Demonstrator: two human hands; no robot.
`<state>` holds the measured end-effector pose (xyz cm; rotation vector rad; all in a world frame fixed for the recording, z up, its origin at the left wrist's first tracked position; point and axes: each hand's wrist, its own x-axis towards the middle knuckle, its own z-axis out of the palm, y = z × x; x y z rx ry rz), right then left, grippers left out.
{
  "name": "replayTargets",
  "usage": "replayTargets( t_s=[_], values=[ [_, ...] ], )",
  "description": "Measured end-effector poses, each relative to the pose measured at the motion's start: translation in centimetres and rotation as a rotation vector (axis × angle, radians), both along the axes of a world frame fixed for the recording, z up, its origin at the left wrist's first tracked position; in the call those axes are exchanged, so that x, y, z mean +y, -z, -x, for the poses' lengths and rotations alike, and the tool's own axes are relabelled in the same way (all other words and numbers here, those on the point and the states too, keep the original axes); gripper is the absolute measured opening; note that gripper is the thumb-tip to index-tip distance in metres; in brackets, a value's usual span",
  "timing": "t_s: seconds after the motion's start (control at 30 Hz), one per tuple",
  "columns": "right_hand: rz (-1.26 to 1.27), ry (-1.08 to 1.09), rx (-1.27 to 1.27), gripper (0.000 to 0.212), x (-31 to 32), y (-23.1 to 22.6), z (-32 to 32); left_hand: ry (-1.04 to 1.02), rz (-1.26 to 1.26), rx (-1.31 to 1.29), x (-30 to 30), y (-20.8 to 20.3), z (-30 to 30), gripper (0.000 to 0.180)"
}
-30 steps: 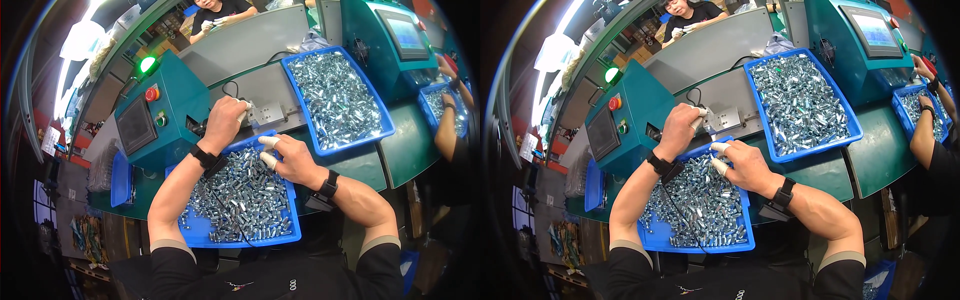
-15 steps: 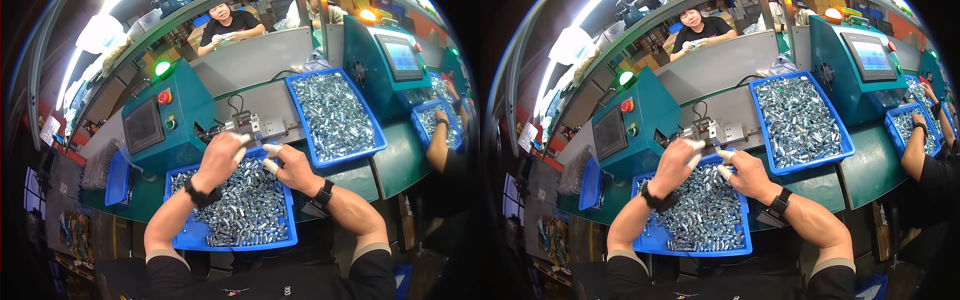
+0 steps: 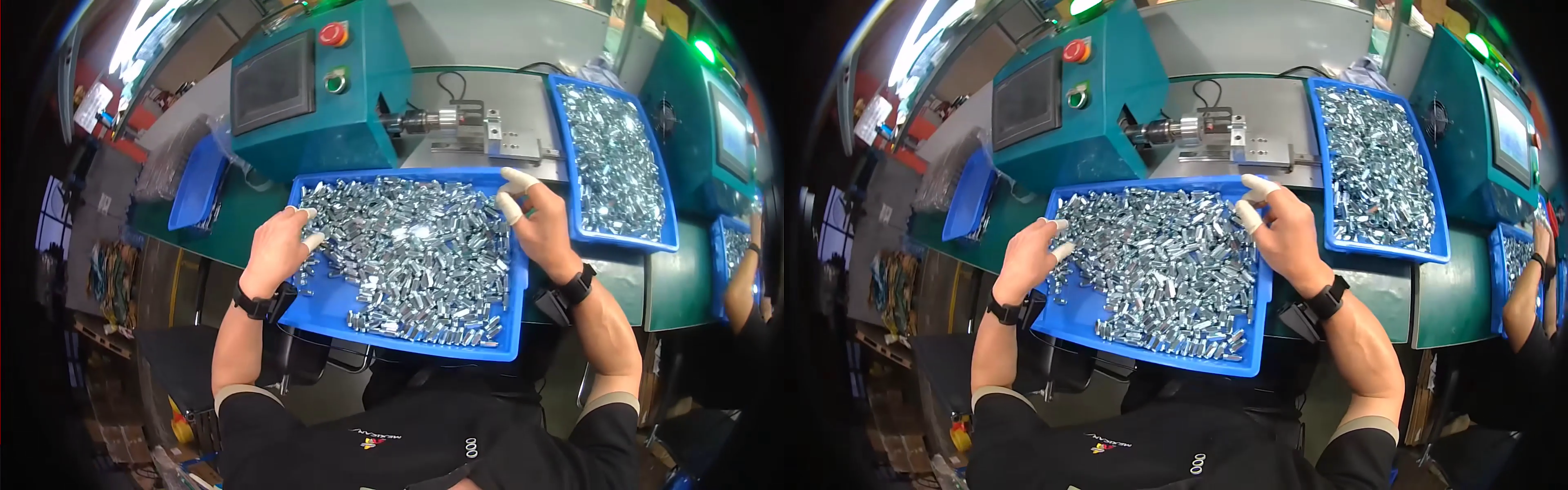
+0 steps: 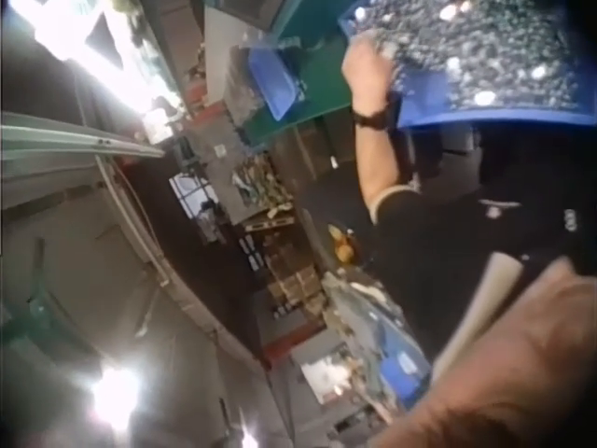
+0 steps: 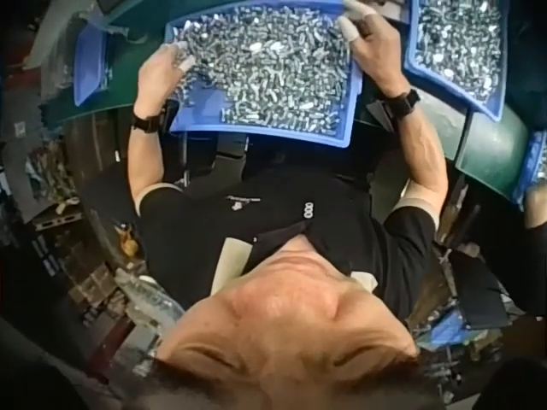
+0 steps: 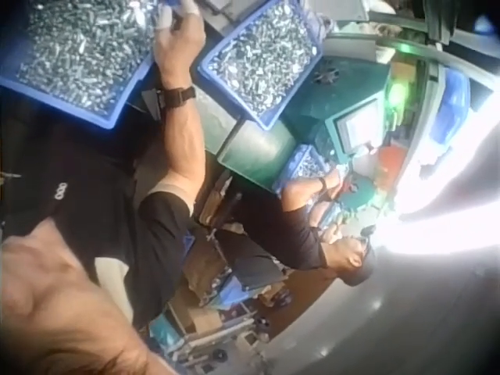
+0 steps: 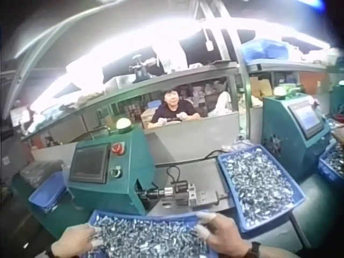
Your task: The person picks up a metal part from a blue bin, inserts it into a machine, and then removes it to place it into a different blue bin, repeating the process.
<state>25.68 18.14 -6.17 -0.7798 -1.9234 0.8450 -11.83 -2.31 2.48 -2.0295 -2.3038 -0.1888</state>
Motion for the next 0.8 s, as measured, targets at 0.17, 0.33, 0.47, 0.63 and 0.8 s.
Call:
replayTargets(
  t_s=[0.17, 0.33, 0.47, 0.63, 0.8],
  values=[
    [0.022, -0.018, 0.015, 0.038, -0.2, 0.6, 0.0, -0.07, 0.111, 0.014, -1.5, 0.7, 1.6, 0.045],
    [0.011, 0.002, -0.006, 0.038, -0.4, 0.5, -0.1, -0.086, 0.119, 0.01, -2.4, 0.1, 2.4, 0.049],
    [0.004, -0.001, 0.0, 0.038, -0.4, 0.5, -0.1, -0.092, 0.129, 0.056, -2.7, 0.8, 3.2, 0.053],
    [-0.027, 0.006, -0.007, 0.038, -0.5, 0.2, -0.3, -0.162, 0.186, -0.069, -1.3, 2.0, 0.9, 0.053],
    [-0.057, -0.018, 0.023, 0.038, -0.7, 0.0, 0.0, -0.097, 0.189, -0.219, 0.9, 3.2, -2.6, 0.053]
  ],
)
